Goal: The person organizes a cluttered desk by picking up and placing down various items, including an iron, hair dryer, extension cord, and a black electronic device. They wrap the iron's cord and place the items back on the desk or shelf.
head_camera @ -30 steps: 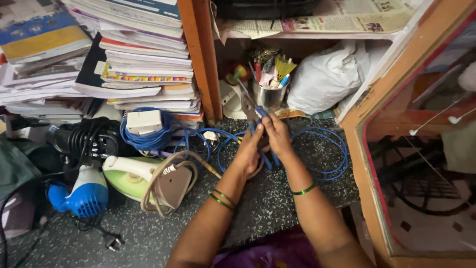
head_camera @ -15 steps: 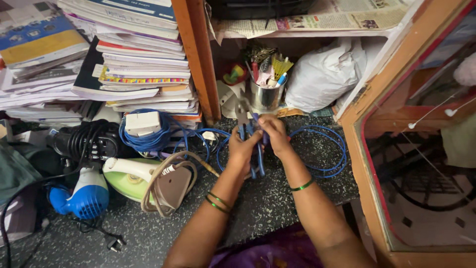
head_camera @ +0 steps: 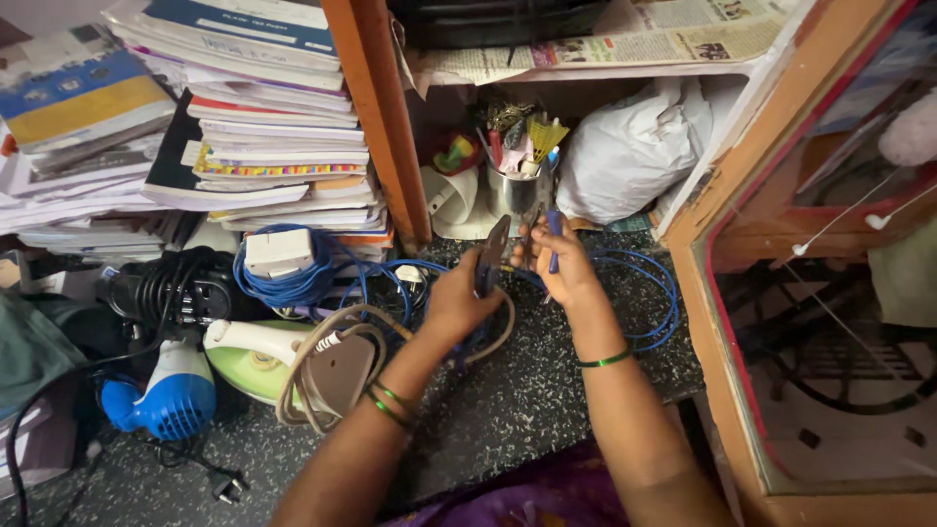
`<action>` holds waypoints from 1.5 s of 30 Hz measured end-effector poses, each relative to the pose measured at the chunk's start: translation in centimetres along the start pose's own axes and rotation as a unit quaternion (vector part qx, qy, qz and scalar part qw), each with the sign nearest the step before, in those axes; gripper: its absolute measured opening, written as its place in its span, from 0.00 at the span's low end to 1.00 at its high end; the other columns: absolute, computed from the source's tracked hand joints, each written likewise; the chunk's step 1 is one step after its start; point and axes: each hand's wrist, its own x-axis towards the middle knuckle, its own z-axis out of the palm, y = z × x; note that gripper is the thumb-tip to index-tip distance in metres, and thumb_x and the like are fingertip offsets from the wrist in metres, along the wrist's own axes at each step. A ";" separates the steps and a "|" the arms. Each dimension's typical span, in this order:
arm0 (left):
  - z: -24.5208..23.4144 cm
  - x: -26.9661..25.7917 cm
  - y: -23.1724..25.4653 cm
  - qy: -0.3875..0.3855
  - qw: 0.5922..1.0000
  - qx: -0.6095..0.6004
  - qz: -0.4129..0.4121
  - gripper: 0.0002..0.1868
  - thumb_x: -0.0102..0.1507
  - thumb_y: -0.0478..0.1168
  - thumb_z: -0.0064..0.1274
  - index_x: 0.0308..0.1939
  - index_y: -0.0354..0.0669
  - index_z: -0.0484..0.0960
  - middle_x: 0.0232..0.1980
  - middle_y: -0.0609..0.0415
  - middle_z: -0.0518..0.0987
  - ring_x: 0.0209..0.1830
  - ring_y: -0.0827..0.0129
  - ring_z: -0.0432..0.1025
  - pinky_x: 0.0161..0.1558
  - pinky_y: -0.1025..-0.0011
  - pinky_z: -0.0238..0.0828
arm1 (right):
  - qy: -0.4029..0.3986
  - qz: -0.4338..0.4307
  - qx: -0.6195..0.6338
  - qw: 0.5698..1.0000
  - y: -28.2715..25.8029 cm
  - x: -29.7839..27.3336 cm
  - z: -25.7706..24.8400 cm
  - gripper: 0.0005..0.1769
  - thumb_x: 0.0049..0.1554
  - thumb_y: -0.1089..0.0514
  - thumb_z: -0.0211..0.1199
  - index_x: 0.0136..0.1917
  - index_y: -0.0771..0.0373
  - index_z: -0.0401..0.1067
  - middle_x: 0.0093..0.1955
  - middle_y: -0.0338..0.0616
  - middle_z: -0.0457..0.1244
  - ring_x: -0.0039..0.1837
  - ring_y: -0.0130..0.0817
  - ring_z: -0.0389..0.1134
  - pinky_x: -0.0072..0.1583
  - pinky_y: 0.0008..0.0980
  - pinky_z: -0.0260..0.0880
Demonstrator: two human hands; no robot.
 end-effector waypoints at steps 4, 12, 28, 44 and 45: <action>-4.0 1.7 2.1 -0.029 0.977 0.201 0.064 0.26 0.60 0.35 0.56 0.63 0.51 0.72 0.36 0.45 0.83 0.37 0.46 0.79 0.39 0.50 0.74 | 0.047 0.016 -0.084 0.995 -0.4 -0.6 0.6 0.21 0.53 0.60 0.63 0.58 0.53 0.60 0.48 0.44 0.66 0.42 0.37 0.67 0.40 0.39 0.68; -4.4 10.9 4.7 0.009 0.829 0.535 0.165 0.09 0.64 0.40 0.52 0.46 0.49 0.84 0.44 0.53 0.84 0.50 0.56 0.76 0.48 0.54 0.70 | 0.099 -0.036 -0.178 0.978 -2.5 -0.6 0.6 0.24 0.50 0.61 0.63 0.59 0.54 0.58 0.46 0.44 0.67 0.38 0.34 0.67 0.35 0.34 0.67; -1.8 19.3 7.7 0.009 0.695 0.672 0.255 0.16 0.63 0.49 0.49 0.43 0.48 0.88 0.46 0.48 0.85 0.54 0.46 0.73 0.56 0.43 0.62 | 0.082 -0.030 -0.131 0.988 -3.8 -0.6 1.8 0.24 0.50 0.62 0.63 0.59 0.58 0.61 0.50 0.47 0.69 0.39 0.34 0.69 0.36 0.33 0.69; -2.4 20.2 5.8 0.018 0.718 0.658 0.226 0.12 0.62 0.44 0.50 0.40 0.51 0.89 0.42 0.53 0.86 0.49 0.55 0.75 0.50 0.51 0.61 | 0.056 -0.030 -0.141 0.988 -3.7 -0.7 1.8 0.24 0.51 0.61 0.64 0.60 0.58 0.60 0.53 0.49 0.69 0.40 0.35 0.70 0.37 0.34 0.69; -1.9 20.1 5.5 0.009 0.728 0.654 0.205 0.12 0.62 0.44 0.50 0.39 0.51 0.89 0.40 0.54 0.86 0.48 0.54 0.76 0.47 0.52 0.61 | 0.058 -0.029 -0.140 0.988 -3.7 -0.6 1.8 0.25 0.51 0.61 0.64 0.60 0.58 0.60 0.53 0.49 0.69 0.40 0.35 0.70 0.37 0.34 0.69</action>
